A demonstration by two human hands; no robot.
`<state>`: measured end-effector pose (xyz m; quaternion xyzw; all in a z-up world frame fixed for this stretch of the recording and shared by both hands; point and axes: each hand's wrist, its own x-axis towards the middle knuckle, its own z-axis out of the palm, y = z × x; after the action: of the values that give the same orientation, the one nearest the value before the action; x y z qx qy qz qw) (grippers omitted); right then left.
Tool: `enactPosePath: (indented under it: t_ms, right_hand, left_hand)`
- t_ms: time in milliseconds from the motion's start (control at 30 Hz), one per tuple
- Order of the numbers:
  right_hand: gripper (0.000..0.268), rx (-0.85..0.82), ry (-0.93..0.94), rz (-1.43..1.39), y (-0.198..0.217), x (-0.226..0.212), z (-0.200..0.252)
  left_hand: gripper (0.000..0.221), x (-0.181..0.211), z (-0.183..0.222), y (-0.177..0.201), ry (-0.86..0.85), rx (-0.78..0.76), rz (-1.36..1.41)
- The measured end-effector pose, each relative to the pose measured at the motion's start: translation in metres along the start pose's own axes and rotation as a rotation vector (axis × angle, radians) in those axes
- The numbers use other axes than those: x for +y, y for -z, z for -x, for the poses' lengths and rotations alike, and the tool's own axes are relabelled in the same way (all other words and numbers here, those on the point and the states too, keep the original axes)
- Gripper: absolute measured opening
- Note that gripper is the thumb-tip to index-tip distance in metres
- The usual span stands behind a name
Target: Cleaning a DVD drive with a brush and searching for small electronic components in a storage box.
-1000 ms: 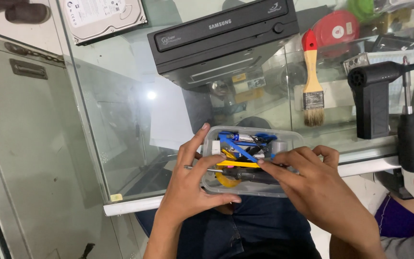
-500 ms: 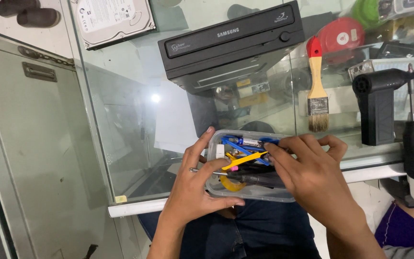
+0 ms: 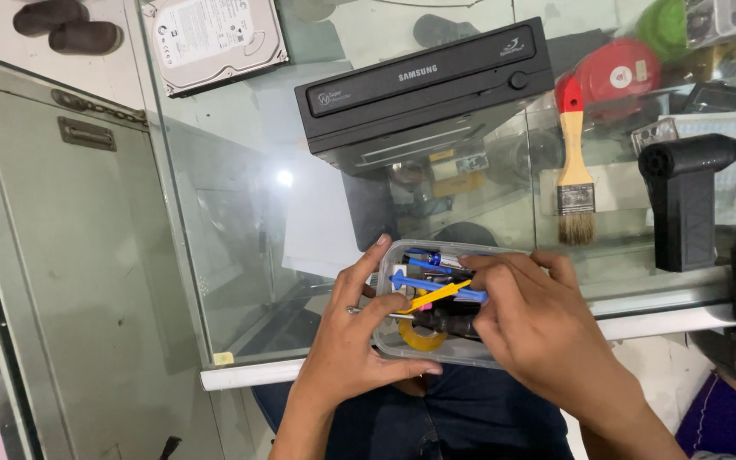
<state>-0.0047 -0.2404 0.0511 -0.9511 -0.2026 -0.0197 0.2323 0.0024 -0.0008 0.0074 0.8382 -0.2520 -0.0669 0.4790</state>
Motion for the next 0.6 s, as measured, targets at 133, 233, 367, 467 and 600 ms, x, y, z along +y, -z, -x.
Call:
enactPosePath:
  t_ms: [133,233,367,467,600]
  right_hand:
    - [0.023,-0.031,-0.023,0.044,-0.002,-0.003,0.002]
    - [0.046,-0.146,-0.11,-0.143,-0.003,-0.003,0.004]
    - [0.049,-0.118,-0.127,0.157,-0.013,-0.009,0.006]
    - [0.041,-0.13,-0.136,0.18,-0.011,-0.01,0.005]
    - [0.028,-0.2,-0.076,0.138,-0.012,-0.009,0.011]
  left_hand:
    - [0.061,0.001,-0.001,0.0,0.023,0.0,0.0]
    - [0.06,0.001,-0.002,0.001,0.001,0.009,-0.003]
    - [0.059,0.001,-0.002,0.001,0.009,0.005,0.003]
    - [0.058,0.001,-0.002,0.0,0.017,0.003,0.003]
    - [0.058,0.0,-0.002,0.0,-0.007,0.009,-0.015]
